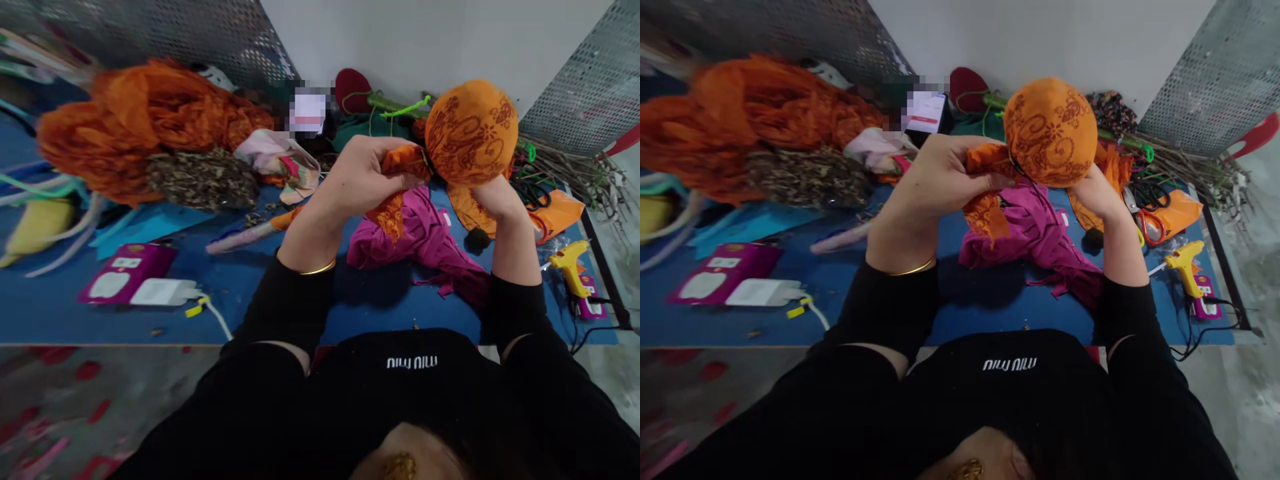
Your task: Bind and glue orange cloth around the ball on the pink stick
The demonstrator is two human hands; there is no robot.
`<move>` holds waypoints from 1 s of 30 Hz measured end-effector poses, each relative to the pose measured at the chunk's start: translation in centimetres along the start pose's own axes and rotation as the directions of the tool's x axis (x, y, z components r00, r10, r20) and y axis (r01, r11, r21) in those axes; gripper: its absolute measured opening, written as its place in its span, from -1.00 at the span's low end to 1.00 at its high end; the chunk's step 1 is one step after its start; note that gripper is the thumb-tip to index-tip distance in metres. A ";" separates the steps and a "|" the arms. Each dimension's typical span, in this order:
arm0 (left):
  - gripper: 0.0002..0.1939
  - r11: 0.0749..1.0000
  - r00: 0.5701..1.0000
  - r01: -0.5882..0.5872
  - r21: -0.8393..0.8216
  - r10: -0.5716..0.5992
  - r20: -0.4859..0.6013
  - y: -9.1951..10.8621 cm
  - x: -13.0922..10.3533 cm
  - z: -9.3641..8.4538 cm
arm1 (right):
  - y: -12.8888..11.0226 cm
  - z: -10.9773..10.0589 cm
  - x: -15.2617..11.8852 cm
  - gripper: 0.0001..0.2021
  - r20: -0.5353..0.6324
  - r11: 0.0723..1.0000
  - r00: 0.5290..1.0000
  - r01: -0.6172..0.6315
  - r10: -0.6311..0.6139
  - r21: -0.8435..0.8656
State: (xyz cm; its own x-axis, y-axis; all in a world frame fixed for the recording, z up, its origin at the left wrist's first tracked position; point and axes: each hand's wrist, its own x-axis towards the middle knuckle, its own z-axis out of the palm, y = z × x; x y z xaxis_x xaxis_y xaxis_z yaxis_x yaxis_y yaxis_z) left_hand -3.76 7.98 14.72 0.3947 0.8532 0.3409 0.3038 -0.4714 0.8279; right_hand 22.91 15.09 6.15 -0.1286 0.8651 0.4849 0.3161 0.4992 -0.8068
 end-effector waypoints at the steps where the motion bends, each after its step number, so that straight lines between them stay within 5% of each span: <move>1: -0.74 1.000 1.000 0.006 -0.006 -0.006 0.006 0.1 0.0 -0.2 | -0.8 1.1 -0.3 -0.75 0.019 0.997 0.999 -0.029 0.028 0.070; 5: -0.73 0.998 0.998 0.063 0.014 -0.063 -0.013 0.1 0.1 -0.9 | -4.6 4.7 -1.4 -0.60 0.145 0.947 0.989 -0.066 0.021 0.314; 9: -0.76 0.999 0.996 0.048 -0.012 -0.048 -0.070 -0.7 0.4 -1.4 | -8.5 5.0 -2.7 -0.56 0.258 0.986 0.962 0.043 -0.084 0.160; 14: -0.79 0.997 0.996 0.065 0.042 -0.062 -0.069 -0.7 0.7 -1.4 | -12.3 4.5 -4.8 -0.65 -0.006 0.964 0.971 0.237 -0.239 -0.120; 17: -0.82 0.999 0.997 0.043 -0.006 -0.043 -0.062 -0.3 0.9 -1.1 | -12.6 5.1 -5.6 -0.68 -0.089 0.936 0.932 0.347 -0.351 -0.063; 20: -0.79 1.000 0.999 0.025 0.008 -0.025 -0.027 -0.6 1.2 -0.6 | -11.4 5.6 -5.4 -0.66 -0.025 0.907 0.910 0.415 -0.414 0.074; 23: -0.91 0.995 0.999 0.030 0.096 -0.028 -0.024 -1.3 1.6 0.0 | -9.8 5.6 -4.7 -0.51 -0.023 0.942 0.953 0.302 -0.302 0.147; 27: -0.56 0.993 0.995 0.006 0.121 0.005 -0.098 -1.4 1.7 0.5 | -9.6 5.0 -4.4 -0.51 -0.120 0.984 0.982 0.160 -0.149 0.079; 30: -0.66 0.993 0.993 0.047 0.110 -0.035 -0.114 -0.9 1.6 0.6 | -10.8 4.5 -4.9 -0.54 -0.132 0.989 0.986 0.114 -0.102 0.089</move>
State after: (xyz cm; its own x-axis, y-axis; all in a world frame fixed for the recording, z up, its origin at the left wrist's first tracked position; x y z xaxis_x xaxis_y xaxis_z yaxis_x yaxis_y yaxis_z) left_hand -2.89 9.67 14.22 0.2825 0.8890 0.3604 0.4159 -0.4520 0.7891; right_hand 15.86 5.72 10.94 -0.0350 0.7956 0.6048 0.2146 0.5971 -0.7730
